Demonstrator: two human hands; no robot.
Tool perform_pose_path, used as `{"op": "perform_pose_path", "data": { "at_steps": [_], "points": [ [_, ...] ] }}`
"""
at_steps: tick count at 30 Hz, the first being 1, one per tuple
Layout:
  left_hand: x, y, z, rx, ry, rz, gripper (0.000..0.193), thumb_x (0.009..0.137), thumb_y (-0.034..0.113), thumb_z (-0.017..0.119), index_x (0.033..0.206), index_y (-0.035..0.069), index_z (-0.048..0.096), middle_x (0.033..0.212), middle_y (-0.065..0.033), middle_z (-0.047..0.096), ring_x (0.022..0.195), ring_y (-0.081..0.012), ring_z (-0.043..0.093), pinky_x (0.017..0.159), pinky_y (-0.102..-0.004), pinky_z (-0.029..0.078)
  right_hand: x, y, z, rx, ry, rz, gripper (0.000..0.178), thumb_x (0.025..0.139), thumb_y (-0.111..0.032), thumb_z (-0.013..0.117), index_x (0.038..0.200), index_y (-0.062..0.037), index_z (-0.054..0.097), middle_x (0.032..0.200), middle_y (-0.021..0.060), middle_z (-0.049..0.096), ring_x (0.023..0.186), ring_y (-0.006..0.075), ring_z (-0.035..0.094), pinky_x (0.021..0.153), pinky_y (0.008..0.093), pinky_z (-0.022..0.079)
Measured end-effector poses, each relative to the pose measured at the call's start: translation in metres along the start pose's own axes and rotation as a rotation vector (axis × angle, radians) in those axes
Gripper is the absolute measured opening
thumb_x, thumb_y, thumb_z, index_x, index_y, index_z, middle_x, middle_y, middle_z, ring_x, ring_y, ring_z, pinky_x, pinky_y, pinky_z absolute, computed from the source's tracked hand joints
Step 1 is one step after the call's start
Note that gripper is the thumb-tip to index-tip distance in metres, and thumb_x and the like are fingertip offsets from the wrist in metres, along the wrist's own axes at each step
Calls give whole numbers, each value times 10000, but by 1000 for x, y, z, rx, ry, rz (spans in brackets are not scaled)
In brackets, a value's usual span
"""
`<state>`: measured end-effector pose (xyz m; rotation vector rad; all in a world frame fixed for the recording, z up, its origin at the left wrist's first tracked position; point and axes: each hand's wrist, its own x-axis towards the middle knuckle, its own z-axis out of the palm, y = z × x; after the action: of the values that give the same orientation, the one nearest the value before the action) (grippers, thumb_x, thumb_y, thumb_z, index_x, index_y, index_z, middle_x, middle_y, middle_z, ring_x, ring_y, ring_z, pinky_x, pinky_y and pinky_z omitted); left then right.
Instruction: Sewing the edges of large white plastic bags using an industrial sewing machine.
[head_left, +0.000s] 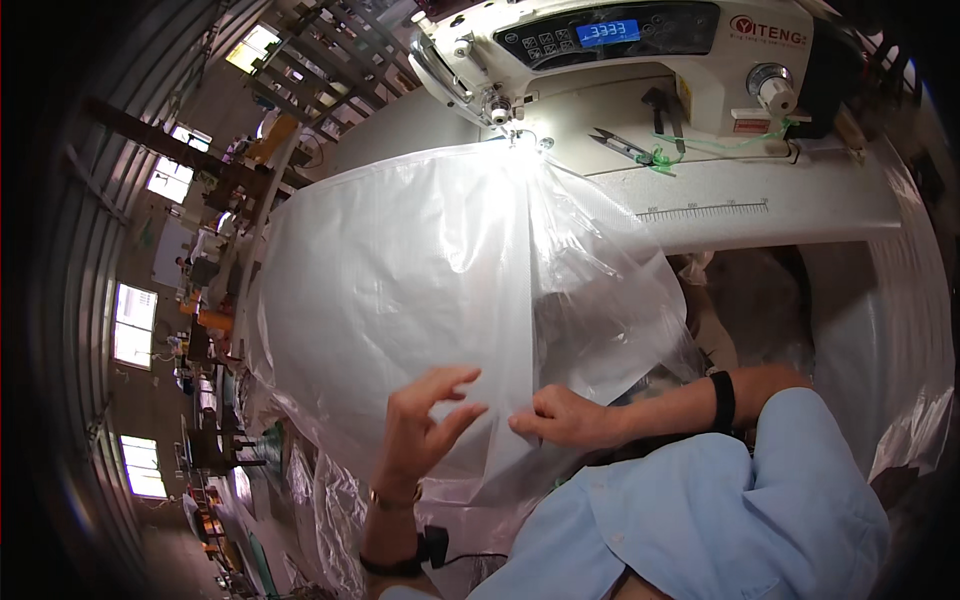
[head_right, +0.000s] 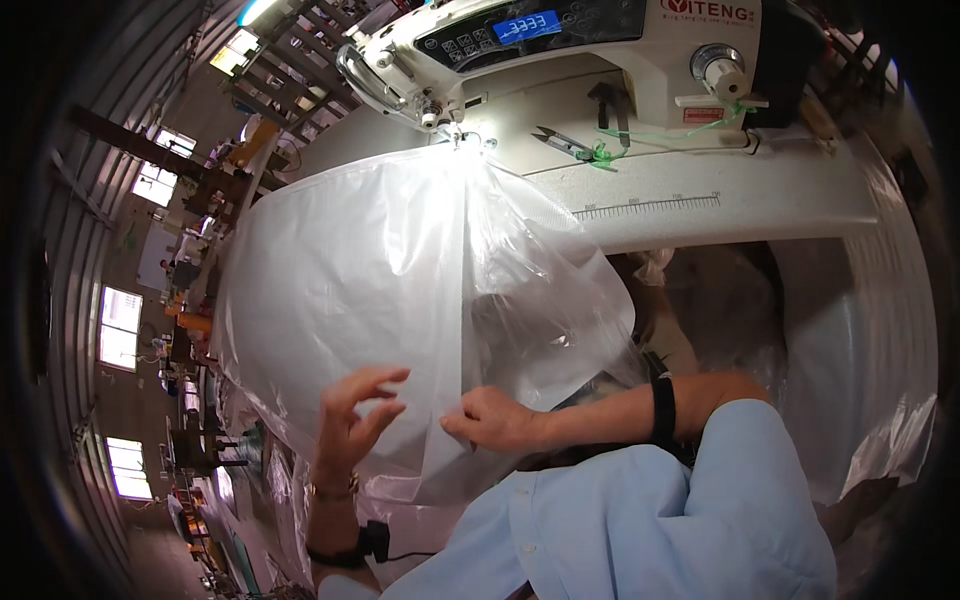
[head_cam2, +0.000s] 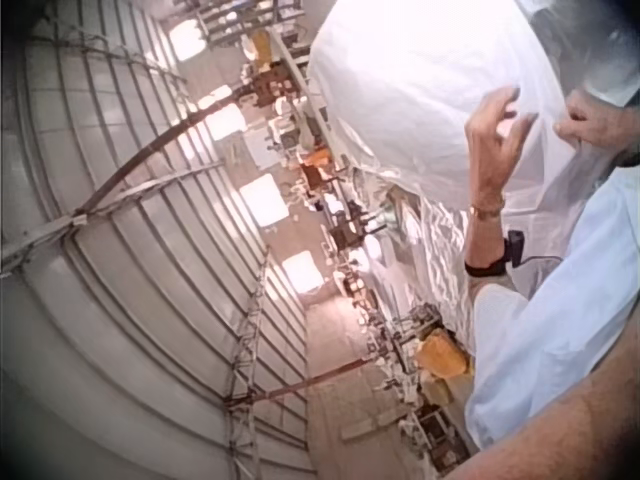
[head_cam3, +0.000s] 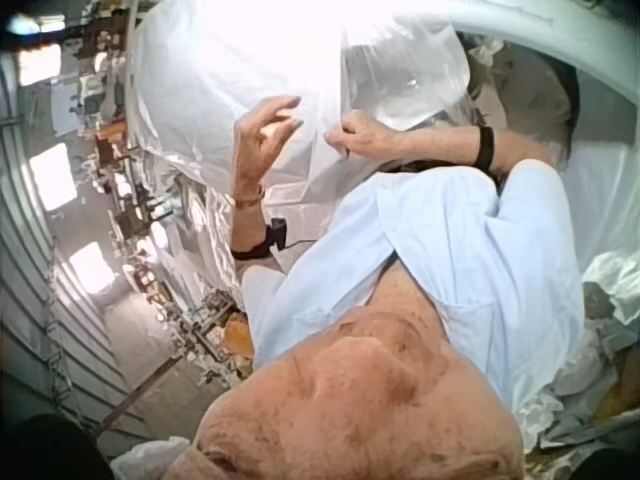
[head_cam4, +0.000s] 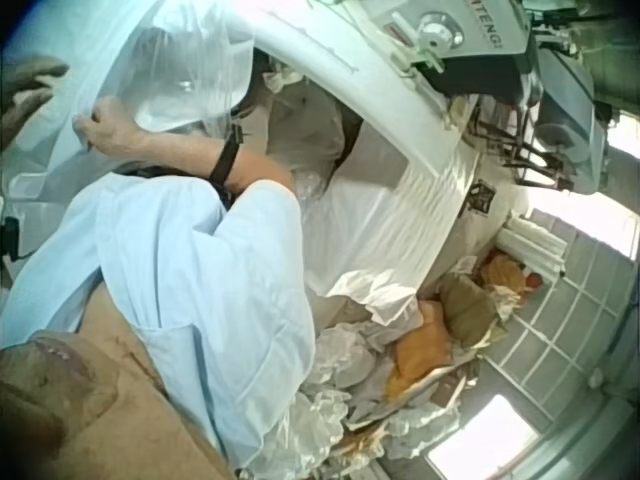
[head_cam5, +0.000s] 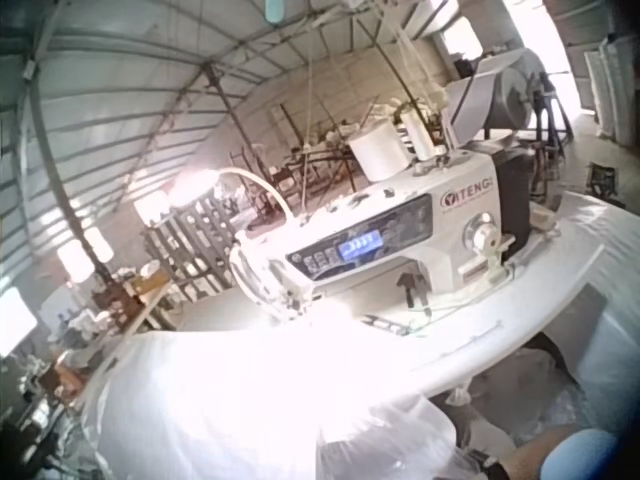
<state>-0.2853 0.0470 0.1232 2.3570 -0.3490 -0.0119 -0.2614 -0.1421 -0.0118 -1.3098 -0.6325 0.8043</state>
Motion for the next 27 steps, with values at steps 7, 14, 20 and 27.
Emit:
{"op": "perform_pose_path", "data": {
  "at_steps": [7,14,20,27],
  "points": [
    [66,7,46,574,-151,41,271,847,116,734,1063,-26,653,836,-132,686,686,-208,686,604,-304,531,-2,-28,11,-445,65,-203,276,933,-242,517,869,-27,677,764,196,672,730,410,641,707,505,505],
    [79,9,38,-38,-4,-153,127,942,112,615,892,-4,620,709,-49,607,591,-171,557,536,-300,426,-14,-42,-24,-736,76,-463,262,940,-286,608,824,-53,645,732,165,648,677,358,634,662,459,497],
    [86,11,53,-635,-38,-277,131,988,118,580,910,20,620,746,84,528,655,6,413,579,-178,341,-50,-55,-98,-933,735,-647,115,907,-175,677,905,-59,681,862,97,690,779,297,652,717,394,496],
    [77,-2,76,-813,0,-290,100,991,116,578,957,28,614,779,79,558,654,21,429,577,-161,334,-90,-17,-134,-896,894,-133,283,963,-276,614,880,-11,664,779,126,650,700,261,643,633,387,481]
  ]
}}
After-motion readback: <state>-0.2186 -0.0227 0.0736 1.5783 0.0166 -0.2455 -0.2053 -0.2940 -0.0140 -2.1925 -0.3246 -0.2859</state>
